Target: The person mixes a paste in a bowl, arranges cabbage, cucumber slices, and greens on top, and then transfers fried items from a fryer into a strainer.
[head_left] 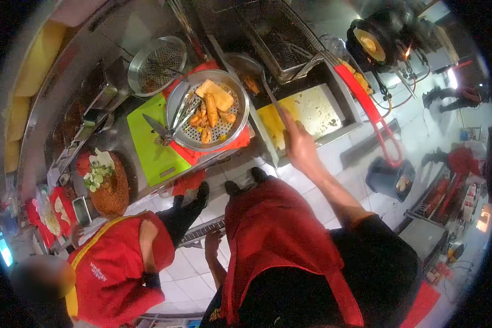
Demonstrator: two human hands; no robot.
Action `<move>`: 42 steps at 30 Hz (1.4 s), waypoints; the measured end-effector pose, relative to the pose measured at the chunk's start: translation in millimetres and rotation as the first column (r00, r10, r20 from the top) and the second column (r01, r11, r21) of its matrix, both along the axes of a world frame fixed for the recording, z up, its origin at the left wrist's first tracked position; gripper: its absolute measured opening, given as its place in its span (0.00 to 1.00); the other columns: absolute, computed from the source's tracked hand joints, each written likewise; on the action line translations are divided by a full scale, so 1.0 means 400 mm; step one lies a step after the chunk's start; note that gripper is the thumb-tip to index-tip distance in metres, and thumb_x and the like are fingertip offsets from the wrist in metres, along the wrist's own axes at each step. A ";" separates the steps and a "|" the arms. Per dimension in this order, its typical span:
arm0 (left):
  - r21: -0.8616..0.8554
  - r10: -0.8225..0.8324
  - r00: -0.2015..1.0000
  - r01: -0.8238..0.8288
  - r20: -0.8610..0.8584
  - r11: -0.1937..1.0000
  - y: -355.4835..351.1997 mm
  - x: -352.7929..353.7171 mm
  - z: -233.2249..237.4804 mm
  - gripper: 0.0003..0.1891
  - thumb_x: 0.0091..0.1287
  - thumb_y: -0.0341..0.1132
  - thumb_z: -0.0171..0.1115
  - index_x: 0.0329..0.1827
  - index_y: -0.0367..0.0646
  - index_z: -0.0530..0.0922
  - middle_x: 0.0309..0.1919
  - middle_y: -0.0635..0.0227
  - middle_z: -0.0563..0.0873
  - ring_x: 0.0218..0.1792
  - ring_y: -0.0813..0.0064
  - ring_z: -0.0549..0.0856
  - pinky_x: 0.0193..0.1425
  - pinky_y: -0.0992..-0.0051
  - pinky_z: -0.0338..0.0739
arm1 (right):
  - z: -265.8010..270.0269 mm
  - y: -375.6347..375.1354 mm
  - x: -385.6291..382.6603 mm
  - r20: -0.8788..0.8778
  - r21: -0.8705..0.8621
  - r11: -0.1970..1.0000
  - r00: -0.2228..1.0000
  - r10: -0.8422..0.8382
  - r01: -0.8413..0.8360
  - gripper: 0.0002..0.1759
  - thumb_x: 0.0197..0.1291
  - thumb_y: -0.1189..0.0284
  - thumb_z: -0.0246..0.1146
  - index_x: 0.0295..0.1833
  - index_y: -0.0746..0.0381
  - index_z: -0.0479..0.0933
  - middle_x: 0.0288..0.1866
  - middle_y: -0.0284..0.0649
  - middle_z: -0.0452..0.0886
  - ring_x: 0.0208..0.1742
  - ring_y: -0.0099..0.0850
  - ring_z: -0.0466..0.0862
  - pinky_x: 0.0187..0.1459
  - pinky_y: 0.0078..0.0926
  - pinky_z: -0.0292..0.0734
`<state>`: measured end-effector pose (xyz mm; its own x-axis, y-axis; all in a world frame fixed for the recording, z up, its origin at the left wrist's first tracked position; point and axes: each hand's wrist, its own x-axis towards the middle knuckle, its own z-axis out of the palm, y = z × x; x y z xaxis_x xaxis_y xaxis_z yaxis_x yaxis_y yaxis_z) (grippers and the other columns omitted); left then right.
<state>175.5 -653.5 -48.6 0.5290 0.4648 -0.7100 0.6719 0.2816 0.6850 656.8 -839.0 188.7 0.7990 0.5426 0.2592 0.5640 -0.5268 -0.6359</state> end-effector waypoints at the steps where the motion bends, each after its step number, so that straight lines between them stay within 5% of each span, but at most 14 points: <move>1: -0.071 0.097 0.995 -0.099 -0.031 0.993 -0.017 0.015 0.014 0.15 0.72 0.35 0.54 0.60 0.44 0.76 0.44 0.65 0.84 0.42 0.73 0.84 0.42 0.72 0.77 | -0.038 0.020 0.020 0.002 0.003 1.000 1.000 0.007 -0.007 0.39 0.62 0.80 0.56 0.79 0.57 0.54 0.37 0.59 0.76 0.30 0.59 0.80 0.32 0.53 0.78; 3: -0.131 0.194 0.978 -0.203 -0.079 0.970 -0.033 0.030 0.059 0.16 0.72 0.35 0.54 0.61 0.45 0.75 0.44 0.66 0.85 0.42 0.74 0.84 0.40 0.73 0.77 | -0.126 0.073 0.042 -0.043 -0.147 0.979 0.987 -0.152 0.144 0.38 0.62 0.81 0.55 0.79 0.60 0.54 0.41 0.60 0.77 0.31 0.56 0.80 0.35 0.49 0.78; 5: -0.121 0.005 0.989 -0.023 -0.149 0.992 -0.038 0.064 0.094 0.18 0.71 0.35 0.55 0.63 0.45 0.73 0.47 0.66 0.85 0.42 0.75 0.84 0.41 0.73 0.77 | -0.213 0.125 0.082 -0.047 -0.133 0.975 0.981 -0.187 0.179 0.40 0.61 0.80 0.55 0.79 0.61 0.52 0.42 0.62 0.76 0.32 0.57 0.80 0.35 0.49 0.78; 11: -0.162 0.300 0.943 -0.322 -0.143 0.933 -0.102 0.042 0.159 0.20 0.72 0.35 0.55 0.66 0.44 0.71 0.50 0.64 0.85 0.44 0.74 0.85 0.46 0.70 0.75 | -0.319 0.236 0.230 -0.168 -0.227 0.930 0.930 -0.328 0.287 0.48 0.54 0.79 0.60 0.78 0.70 0.45 0.51 0.72 0.73 0.42 0.63 0.82 0.42 0.53 0.80; 15: -0.150 0.350 0.921 -0.376 -0.173 0.915 -0.148 -0.021 0.133 0.22 0.71 0.37 0.57 0.66 0.42 0.71 0.49 0.64 0.85 0.44 0.72 0.85 0.47 0.71 0.76 | -0.501 0.316 0.378 0.054 0.096 0.925 0.926 -0.373 0.367 0.33 0.57 0.70 0.61 0.67 0.72 0.67 0.35 0.59 0.80 0.36 0.60 0.81 0.39 0.53 0.79; 19: -0.254 0.511 0.860 -0.495 -0.001 0.831 -0.207 -0.089 0.100 0.20 0.72 0.37 0.57 0.65 0.42 0.71 0.49 0.62 0.85 0.44 0.72 0.85 0.46 0.70 0.77 | -0.637 0.376 0.473 -0.125 0.233 0.901 0.930 -0.345 0.365 0.23 0.61 0.69 0.57 0.61 0.67 0.74 0.31 0.56 0.80 0.30 0.55 0.82 0.32 0.52 0.77; 21: -0.225 0.485 0.875 -0.475 -0.017 0.850 -0.214 -0.097 0.082 0.20 0.72 0.37 0.57 0.65 0.43 0.71 0.49 0.62 0.85 0.44 0.71 0.86 0.46 0.70 0.77 | -0.592 0.385 0.479 -0.570 0.398 0.797 0.803 -0.173 0.454 0.14 0.63 0.72 0.55 0.53 0.64 0.75 0.28 0.50 0.78 0.24 0.45 0.76 0.25 0.43 0.70; 24: -0.198 0.474 0.881 -0.464 0.001 0.863 -0.221 -0.072 0.103 0.19 0.73 0.37 0.56 0.65 0.43 0.71 0.49 0.62 0.85 0.44 0.71 0.86 0.46 0.70 0.77 | -0.498 0.386 0.494 -0.889 0.457 0.582 0.349 0.296 0.673 0.07 0.66 0.76 0.51 0.41 0.60 0.76 0.24 0.41 0.74 0.15 0.29 0.66 0.14 0.28 0.59; 29: -0.245 0.492 0.868 -0.464 0.063 0.851 -0.183 -0.045 0.099 0.20 0.73 0.37 0.56 0.65 0.43 0.71 0.50 0.62 0.85 0.44 0.71 0.85 0.46 0.71 0.76 | -0.334 0.336 0.428 -0.891 0.444 0.605 0.259 0.372 0.660 0.09 0.66 0.77 0.47 0.40 0.62 0.73 0.23 0.34 0.69 0.15 0.24 0.62 0.14 0.23 0.54; 31: -0.004 0.112 0.992 -0.113 -0.065 0.994 -0.153 -0.022 0.108 0.20 0.73 0.38 0.55 0.65 0.43 0.71 0.50 0.63 0.85 0.43 0.71 0.85 0.45 0.71 0.76 | -0.322 0.328 0.427 -0.864 0.486 0.619 0.232 0.447 0.617 0.08 0.65 0.77 0.46 0.40 0.62 0.72 0.24 0.35 0.68 0.15 0.24 0.62 0.13 0.24 0.55; 33: -0.089 0.197 0.979 -0.202 -0.053 0.975 -0.135 -0.020 0.083 0.20 0.73 0.39 0.55 0.65 0.43 0.71 0.50 0.63 0.85 0.43 0.71 0.85 0.45 0.71 0.76 | -0.320 0.345 0.418 -0.921 0.381 0.675 0.320 0.220 0.632 0.07 0.66 0.77 0.47 0.39 0.62 0.71 0.22 0.35 0.67 0.14 0.23 0.60 0.14 0.23 0.51; 37: -0.251 0.384 0.921 -0.357 0.069 0.900 -0.091 -0.032 0.079 0.21 0.73 0.39 0.56 0.66 0.43 0.71 0.50 0.62 0.85 0.43 0.72 0.85 0.43 0.72 0.76 | -0.327 0.383 0.426 -0.924 0.379 0.644 0.311 0.222 0.665 0.05 0.66 0.76 0.48 0.37 0.61 0.70 0.22 0.36 0.67 0.13 0.23 0.59 0.13 0.23 0.49; 39: -0.174 0.358 0.934 -0.355 -0.012 0.919 -0.071 -0.011 0.089 0.21 0.72 0.39 0.58 0.65 0.42 0.71 0.50 0.62 0.85 0.43 0.72 0.85 0.44 0.72 0.76 | -0.325 0.365 0.435 -0.848 0.517 0.632 0.244 0.470 0.577 0.03 0.65 0.76 0.50 0.40 0.60 0.70 0.24 0.36 0.68 0.13 0.24 0.60 0.13 0.23 0.49; 42: -0.142 0.336 0.933 -0.353 -0.129 0.925 -0.062 -0.013 0.088 0.21 0.71 0.38 0.58 0.65 0.42 0.72 0.49 0.63 0.85 0.43 0.72 0.85 0.44 0.73 0.76 | -0.314 0.327 0.420 -0.845 0.468 0.594 0.135 0.517 0.655 0.07 0.67 0.76 0.48 0.37 0.58 0.71 0.19 0.32 0.67 0.13 0.23 0.60 0.14 0.24 0.49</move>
